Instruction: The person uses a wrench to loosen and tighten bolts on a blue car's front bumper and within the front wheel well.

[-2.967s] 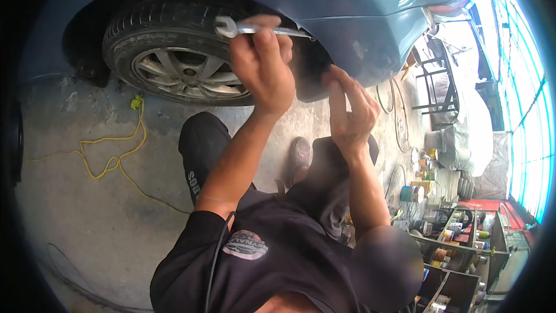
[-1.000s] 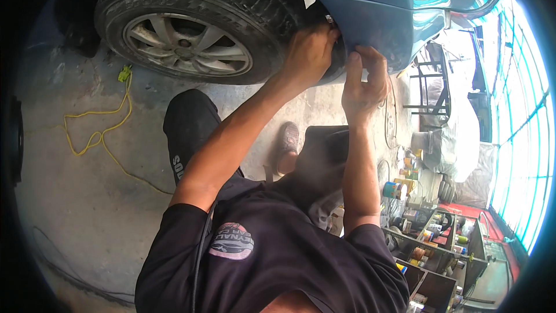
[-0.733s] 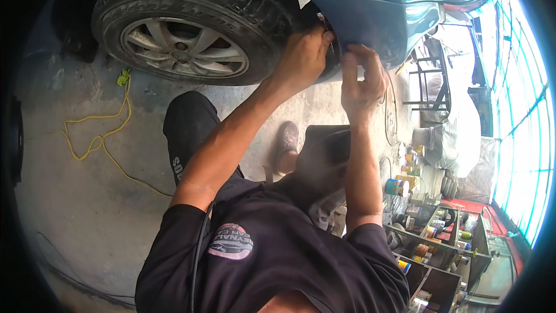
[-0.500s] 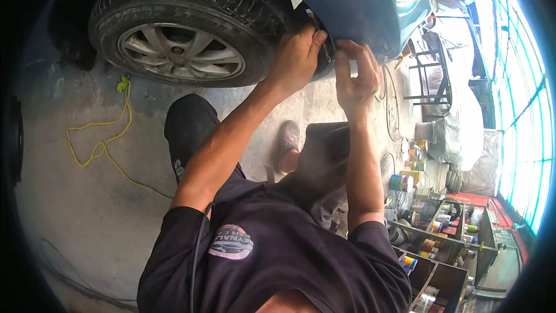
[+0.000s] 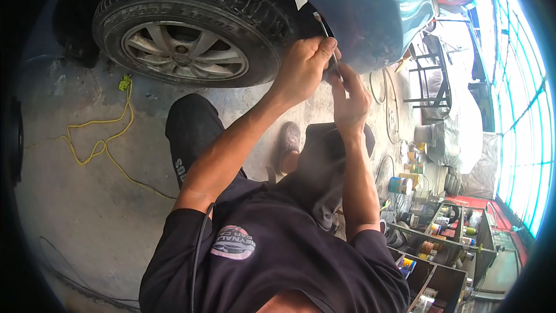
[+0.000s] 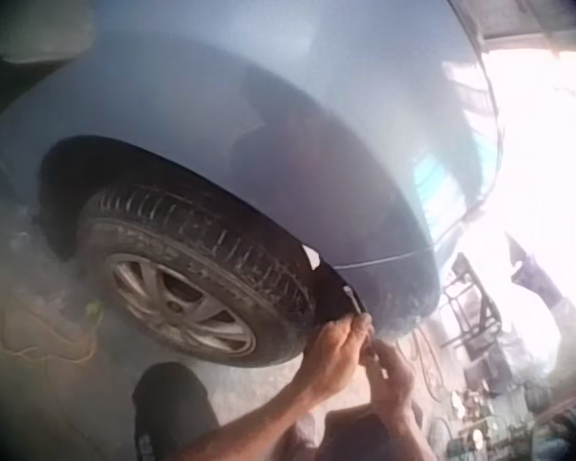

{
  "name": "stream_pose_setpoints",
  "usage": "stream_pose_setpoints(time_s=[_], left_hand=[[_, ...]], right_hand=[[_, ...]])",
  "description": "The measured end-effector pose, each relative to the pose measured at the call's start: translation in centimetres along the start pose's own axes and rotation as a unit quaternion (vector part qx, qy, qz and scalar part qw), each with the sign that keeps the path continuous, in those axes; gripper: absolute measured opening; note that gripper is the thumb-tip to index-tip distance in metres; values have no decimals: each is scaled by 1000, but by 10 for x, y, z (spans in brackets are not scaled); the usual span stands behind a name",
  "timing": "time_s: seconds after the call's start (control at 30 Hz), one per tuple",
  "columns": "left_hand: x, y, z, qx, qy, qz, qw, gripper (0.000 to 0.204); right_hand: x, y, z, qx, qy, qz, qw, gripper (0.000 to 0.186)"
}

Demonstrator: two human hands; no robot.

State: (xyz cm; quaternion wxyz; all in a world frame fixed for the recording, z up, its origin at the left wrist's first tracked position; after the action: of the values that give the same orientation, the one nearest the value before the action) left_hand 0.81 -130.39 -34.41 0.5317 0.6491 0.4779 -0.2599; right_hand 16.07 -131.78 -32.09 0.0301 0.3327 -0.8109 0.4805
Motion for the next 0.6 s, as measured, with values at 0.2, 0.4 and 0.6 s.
stream_pose_setpoints(time_s=[0.2,0.4,0.6], left_hand=[[-9,-15,32,-103,119,-60,986,19],[-10,-18,40,-111,432,-262,856,50],[-35,-40,7,-222,401,-90,884,33]], right_hand=[[46,-30,19,-48,-123,92,987,24],[113,-31,5,-63,-283,113,950,34],[140,-30,-23,-8,-320,-12,947,51]])
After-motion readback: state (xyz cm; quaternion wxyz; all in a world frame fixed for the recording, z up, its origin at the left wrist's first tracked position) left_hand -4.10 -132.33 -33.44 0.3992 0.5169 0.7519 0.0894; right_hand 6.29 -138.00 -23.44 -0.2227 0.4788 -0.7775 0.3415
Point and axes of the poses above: each hand's wrist, its own z-axis away from the middle knuckle, its own y-axis out of the palm, x = y × z, the point moved 2 cm from there along -z, towards the middle knuckle
